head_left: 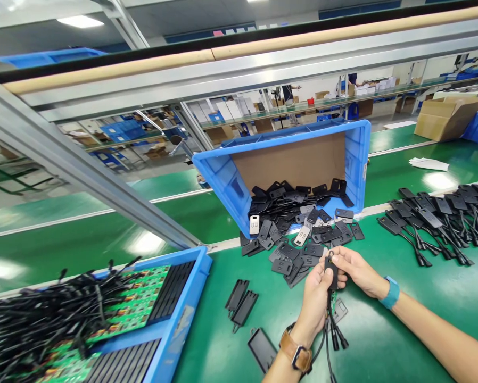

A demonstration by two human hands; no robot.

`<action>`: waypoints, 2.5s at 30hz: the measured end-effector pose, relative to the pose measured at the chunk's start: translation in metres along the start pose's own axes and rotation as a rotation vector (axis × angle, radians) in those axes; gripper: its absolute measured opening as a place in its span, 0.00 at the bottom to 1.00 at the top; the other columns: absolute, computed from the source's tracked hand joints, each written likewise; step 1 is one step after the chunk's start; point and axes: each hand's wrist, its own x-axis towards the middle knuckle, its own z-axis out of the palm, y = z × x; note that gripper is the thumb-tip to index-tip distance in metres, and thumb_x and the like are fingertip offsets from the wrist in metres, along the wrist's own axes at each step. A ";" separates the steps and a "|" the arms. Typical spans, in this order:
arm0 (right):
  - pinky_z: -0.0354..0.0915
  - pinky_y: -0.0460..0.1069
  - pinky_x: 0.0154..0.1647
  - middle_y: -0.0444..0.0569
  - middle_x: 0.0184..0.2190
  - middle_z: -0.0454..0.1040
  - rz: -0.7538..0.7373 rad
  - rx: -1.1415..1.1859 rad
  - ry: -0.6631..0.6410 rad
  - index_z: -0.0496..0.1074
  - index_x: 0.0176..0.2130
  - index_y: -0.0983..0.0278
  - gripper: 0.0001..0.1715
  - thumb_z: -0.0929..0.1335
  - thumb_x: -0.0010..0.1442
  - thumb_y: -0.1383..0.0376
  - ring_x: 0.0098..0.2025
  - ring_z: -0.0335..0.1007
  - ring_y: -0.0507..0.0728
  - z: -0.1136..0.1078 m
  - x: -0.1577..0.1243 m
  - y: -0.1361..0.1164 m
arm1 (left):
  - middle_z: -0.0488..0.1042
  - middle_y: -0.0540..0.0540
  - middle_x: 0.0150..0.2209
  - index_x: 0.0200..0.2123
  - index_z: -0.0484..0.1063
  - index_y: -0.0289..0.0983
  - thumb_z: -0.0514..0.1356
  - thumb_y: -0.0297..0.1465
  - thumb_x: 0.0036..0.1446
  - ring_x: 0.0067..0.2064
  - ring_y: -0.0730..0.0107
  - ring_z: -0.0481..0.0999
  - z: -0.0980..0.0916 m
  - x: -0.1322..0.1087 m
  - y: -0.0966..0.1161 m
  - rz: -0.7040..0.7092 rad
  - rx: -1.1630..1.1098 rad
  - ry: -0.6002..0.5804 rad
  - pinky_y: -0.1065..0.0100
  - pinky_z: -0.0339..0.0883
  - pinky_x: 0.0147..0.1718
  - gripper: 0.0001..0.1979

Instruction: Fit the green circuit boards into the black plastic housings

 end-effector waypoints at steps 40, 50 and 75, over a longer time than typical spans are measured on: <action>0.66 0.50 0.39 0.46 0.31 0.71 -0.103 -0.274 0.132 0.71 0.35 0.64 0.26 0.67 0.62 0.43 0.35 0.67 0.55 0.001 -0.001 -0.005 | 0.80 0.37 0.37 0.46 0.74 0.29 0.67 0.38 0.57 0.34 0.67 0.80 0.002 -0.003 0.012 -0.162 -0.179 -0.045 0.69 0.75 0.35 0.20; 0.62 0.46 0.29 0.46 0.29 0.74 0.003 -0.066 0.150 0.72 0.39 0.65 0.24 0.70 0.59 0.47 0.28 0.67 0.52 -0.004 0.003 -0.001 | 0.79 0.37 0.43 0.47 0.75 0.33 0.63 0.43 0.59 0.39 0.60 0.79 0.008 -0.007 0.002 0.078 0.317 0.127 0.64 0.73 0.38 0.20; 0.56 0.46 0.18 0.47 0.25 0.72 -0.196 -0.144 0.561 0.70 0.41 0.64 0.31 0.67 0.59 0.40 0.20 0.61 0.50 -0.076 -0.013 -0.078 | 0.78 0.36 0.49 0.57 0.69 0.39 0.61 0.40 0.61 0.50 0.56 0.77 0.001 -0.014 0.012 0.275 0.458 0.114 0.59 0.68 0.50 0.23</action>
